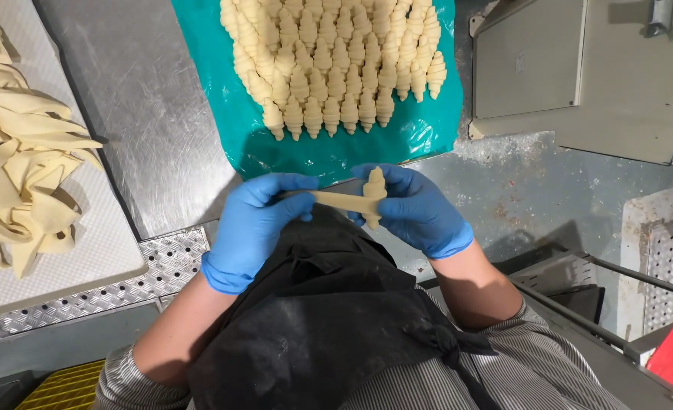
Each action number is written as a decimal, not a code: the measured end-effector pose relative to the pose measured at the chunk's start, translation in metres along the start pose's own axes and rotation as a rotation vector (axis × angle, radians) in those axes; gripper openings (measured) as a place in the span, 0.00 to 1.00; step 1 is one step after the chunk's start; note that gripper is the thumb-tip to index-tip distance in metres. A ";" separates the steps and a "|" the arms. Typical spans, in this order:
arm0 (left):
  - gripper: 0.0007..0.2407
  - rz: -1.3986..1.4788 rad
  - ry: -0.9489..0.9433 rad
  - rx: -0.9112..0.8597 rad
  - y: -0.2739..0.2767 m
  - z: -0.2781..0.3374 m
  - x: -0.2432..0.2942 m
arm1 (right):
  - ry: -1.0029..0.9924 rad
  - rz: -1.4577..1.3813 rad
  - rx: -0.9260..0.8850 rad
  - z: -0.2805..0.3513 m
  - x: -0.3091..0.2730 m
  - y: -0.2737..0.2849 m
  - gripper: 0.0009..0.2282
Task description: Rolling dough triangles into croissant shapes in a bakery kitchen.
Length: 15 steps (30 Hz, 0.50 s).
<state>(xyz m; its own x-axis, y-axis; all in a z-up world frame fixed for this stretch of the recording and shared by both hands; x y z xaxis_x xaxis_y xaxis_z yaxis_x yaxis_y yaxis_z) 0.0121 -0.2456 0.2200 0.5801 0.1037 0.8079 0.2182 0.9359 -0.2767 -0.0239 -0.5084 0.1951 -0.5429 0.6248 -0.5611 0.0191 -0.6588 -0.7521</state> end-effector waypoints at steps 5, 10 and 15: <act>0.09 -0.002 -0.041 -0.013 -0.018 -0.001 -0.001 | -0.022 0.001 0.029 -0.005 -0.002 0.002 0.24; 0.07 0.019 -0.078 0.021 -0.021 -0.005 -0.011 | -0.036 -0.015 -0.012 -0.006 -0.008 0.000 0.23; 0.07 -0.035 -0.056 0.028 -0.039 -0.005 -0.003 | -0.006 -0.057 -0.030 -0.010 -0.001 0.001 0.22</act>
<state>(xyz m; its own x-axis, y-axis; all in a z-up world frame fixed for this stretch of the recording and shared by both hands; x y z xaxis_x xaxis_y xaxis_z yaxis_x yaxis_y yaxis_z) 0.0056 -0.2838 0.2259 0.5271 0.0887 0.8451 0.2150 0.9482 -0.2337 -0.0149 -0.5056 0.1918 -0.5484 0.6586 -0.5153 0.0135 -0.6092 -0.7929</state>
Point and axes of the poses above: each hand's wrist, its own z-axis away from the middle knuckle, its own y-axis out of the back of the hand, x = y × z, the point moved 1 cm from there along -z, towards the middle knuckle, and after that the axes turned 4 degrees about y, right-handed, at the moved point
